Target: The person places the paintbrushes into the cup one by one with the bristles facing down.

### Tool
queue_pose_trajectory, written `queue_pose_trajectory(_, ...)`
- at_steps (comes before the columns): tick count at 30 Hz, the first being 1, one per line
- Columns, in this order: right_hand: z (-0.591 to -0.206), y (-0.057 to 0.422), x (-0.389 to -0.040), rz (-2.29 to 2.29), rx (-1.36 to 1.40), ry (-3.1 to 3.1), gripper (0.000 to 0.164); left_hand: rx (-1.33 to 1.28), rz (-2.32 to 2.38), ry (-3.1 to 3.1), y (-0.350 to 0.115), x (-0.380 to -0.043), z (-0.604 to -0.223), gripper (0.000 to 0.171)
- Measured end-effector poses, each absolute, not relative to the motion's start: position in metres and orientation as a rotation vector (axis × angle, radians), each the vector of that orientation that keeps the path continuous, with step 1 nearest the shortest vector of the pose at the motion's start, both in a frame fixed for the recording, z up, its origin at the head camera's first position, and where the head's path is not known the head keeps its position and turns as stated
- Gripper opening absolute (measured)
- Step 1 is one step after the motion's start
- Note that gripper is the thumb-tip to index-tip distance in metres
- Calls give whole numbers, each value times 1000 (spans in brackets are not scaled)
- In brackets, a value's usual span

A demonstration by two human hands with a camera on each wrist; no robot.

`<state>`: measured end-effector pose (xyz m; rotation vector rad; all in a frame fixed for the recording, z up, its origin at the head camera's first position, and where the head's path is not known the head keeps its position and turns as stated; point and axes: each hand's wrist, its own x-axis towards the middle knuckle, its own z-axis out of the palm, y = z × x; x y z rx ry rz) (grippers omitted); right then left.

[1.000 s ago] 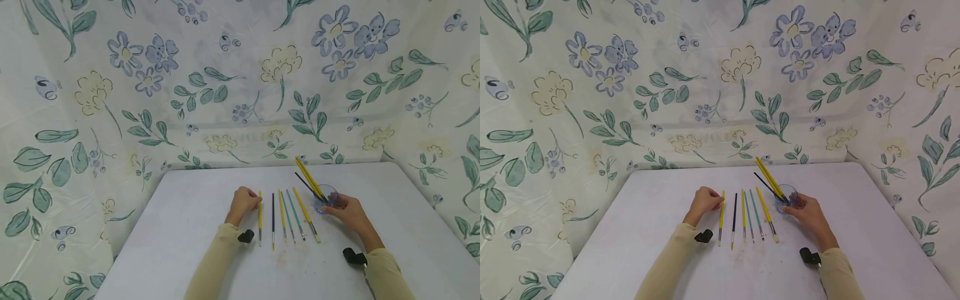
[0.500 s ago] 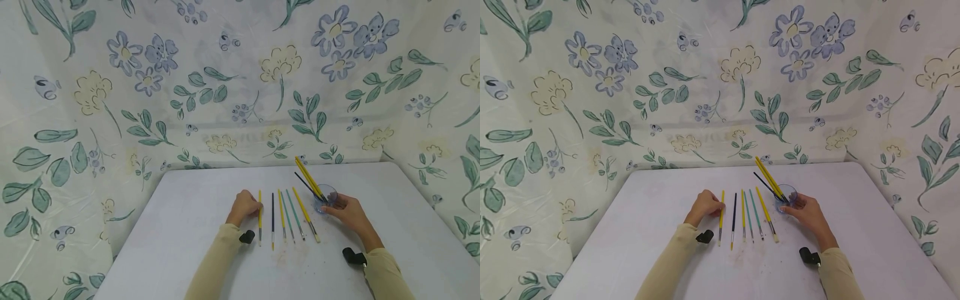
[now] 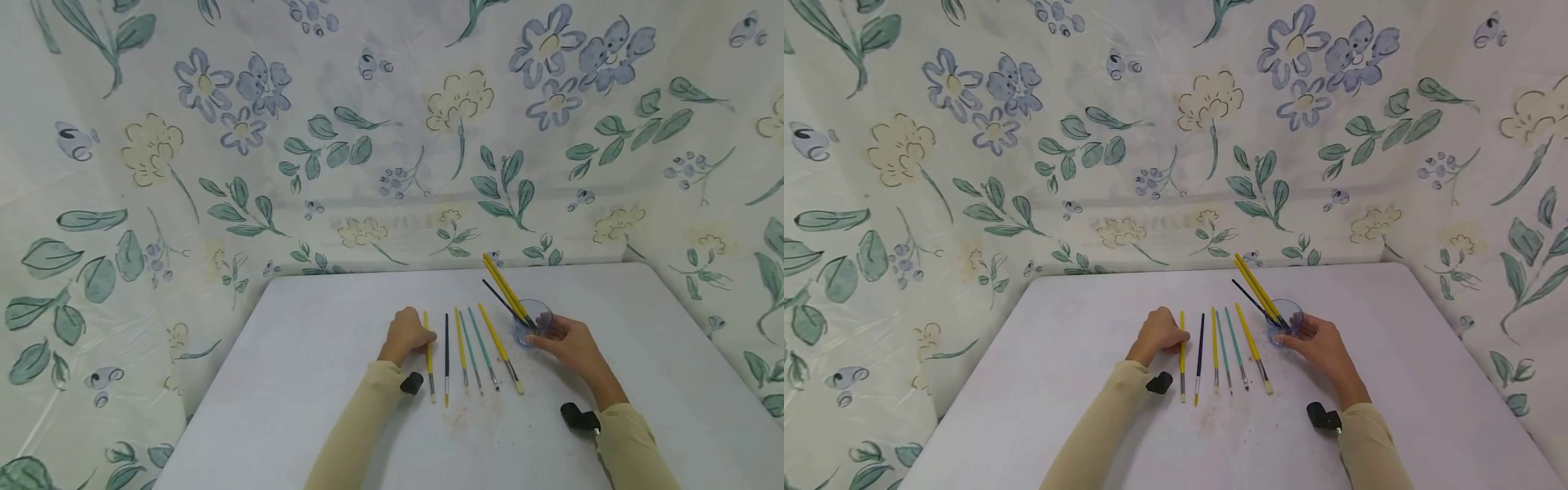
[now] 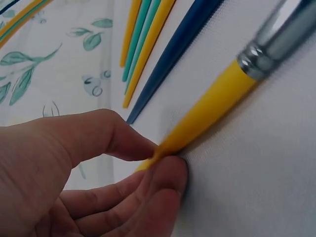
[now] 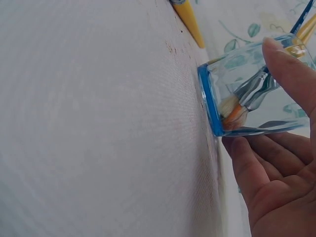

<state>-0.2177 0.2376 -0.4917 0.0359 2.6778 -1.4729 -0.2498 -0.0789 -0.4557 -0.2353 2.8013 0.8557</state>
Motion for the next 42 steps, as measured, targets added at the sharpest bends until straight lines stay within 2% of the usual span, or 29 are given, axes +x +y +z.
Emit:
queue_pose_trajectory(10, -491, 238, -217, -1483, 33, 2670, 82, -203, 655, 2908, -68, -249, -457, 27)
queue_pose_trajectory(18, -495, 239, -219, -1479, 32, 2670, 87, -262, 643, 2869, -67, -249, -457, 32)
queue_pose_trajectory(22, -495, 240, -219, -1486, 26, 2672, 86, -241, 736, 2860, -72, -247, -456, 33)
queue_pose_trajectory(30, -495, 239, -219, -1481, 36, 2669, 83, -182, 959, 2770, -86, -242, -460, 19)
queue_pose_trajectory(42, -495, 239, -218, -1471, 35, 2684, 83, -171, 1323, 2609, -95, -246, -451, 22)
